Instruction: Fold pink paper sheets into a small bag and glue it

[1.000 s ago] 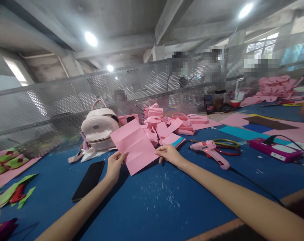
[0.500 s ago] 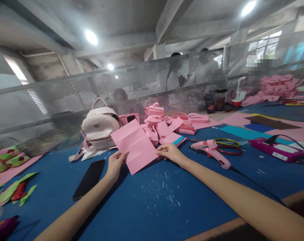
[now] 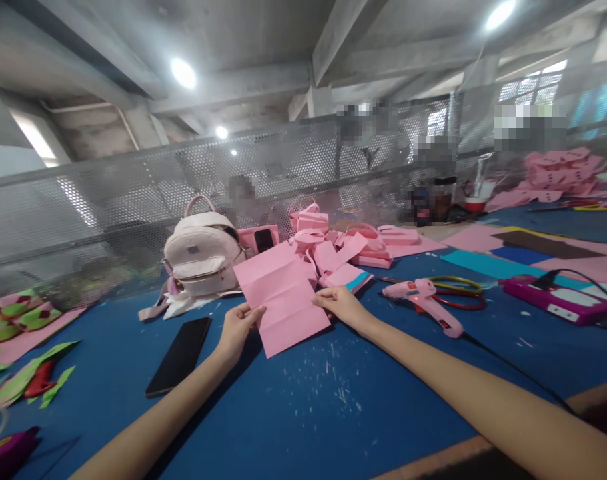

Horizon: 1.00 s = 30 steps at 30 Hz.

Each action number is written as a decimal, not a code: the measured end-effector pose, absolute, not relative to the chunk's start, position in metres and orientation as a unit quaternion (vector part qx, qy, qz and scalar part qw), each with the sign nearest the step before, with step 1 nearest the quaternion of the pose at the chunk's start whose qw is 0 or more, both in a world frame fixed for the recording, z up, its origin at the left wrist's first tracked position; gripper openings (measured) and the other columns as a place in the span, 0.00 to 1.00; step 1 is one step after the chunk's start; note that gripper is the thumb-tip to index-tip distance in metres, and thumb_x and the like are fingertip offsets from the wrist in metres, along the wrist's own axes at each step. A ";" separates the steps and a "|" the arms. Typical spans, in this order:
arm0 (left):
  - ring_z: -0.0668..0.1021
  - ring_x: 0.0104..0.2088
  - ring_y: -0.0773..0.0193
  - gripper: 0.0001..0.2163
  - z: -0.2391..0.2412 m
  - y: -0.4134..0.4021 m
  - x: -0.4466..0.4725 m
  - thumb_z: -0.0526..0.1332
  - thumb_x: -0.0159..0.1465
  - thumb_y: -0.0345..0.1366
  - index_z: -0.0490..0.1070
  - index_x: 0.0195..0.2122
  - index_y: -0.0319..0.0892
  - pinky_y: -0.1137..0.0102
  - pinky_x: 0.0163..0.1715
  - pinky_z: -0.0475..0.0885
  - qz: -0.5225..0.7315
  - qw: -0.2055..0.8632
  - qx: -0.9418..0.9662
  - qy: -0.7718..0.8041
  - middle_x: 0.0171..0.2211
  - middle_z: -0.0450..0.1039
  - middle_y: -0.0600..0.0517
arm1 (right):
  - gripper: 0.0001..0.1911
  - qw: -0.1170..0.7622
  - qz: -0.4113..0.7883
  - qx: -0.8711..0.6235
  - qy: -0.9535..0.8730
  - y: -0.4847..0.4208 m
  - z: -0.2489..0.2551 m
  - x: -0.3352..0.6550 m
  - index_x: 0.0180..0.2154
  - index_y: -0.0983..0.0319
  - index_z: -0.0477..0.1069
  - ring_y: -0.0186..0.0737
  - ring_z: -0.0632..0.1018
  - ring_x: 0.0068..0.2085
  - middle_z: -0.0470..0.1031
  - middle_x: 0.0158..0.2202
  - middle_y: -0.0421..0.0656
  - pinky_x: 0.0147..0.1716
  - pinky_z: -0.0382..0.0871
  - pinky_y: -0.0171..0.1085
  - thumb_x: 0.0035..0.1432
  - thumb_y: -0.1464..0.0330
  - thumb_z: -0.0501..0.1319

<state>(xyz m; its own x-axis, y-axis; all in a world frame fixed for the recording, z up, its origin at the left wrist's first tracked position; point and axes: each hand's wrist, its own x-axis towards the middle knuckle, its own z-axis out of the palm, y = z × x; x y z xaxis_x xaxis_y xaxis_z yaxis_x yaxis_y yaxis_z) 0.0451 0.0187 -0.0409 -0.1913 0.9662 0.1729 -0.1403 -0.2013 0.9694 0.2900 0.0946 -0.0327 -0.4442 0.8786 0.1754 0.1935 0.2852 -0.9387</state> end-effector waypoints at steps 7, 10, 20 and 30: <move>0.78 0.26 0.62 0.21 -0.041 0.019 0.048 0.75 0.46 0.45 0.79 0.36 0.35 0.70 0.28 0.71 0.619 0.453 0.457 0.450 0.26 0.79 0.47 | 0.24 0.388 0.449 -0.382 -0.708 0.096 -0.034 0.292 0.29 0.65 0.76 0.32 0.64 0.23 0.65 0.19 0.36 0.23 0.58 0.33 0.47 0.48 0.65; 0.77 0.25 0.63 0.21 -0.040 0.019 0.046 0.75 0.45 0.45 0.79 0.36 0.35 0.71 0.28 0.71 0.630 0.447 0.447 0.451 0.25 0.78 0.48 | 0.26 0.369 0.464 -0.376 -0.712 0.095 -0.034 0.291 0.31 0.64 0.76 0.33 0.69 0.23 0.69 0.21 0.37 0.23 0.61 0.33 0.48 0.47 0.64; 0.73 0.21 0.68 0.20 -0.039 0.021 0.041 0.75 0.44 0.45 0.79 0.32 0.36 0.73 0.25 0.69 0.652 0.432 0.426 0.455 0.24 0.77 0.51 | 0.23 0.325 0.489 -0.354 -0.728 0.091 -0.028 0.291 0.25 0.63 0.72 0.37 0.77 0.23 0.76 0.20 0.42 0.21 0.60 0.32 0.50 0.49 0.63; 0.68 0.19 0.71 0.18 -0.034 0.020 0.039 0.75 0.43 0.46 0.77 0.27 0.36 0.75 0.23 0.65 0.663 0.420 0.421 0.455 0.19 0.71 0.55 | 0.22 0.305 0.522 -0.351 -0.715 0.097 -0.036 0.290 0.30 0.65 0.73 0.40 0.81 0.28 0.81 0.27 0.49 0.20 0.60 0.30 0.49 0.51 0.65</move>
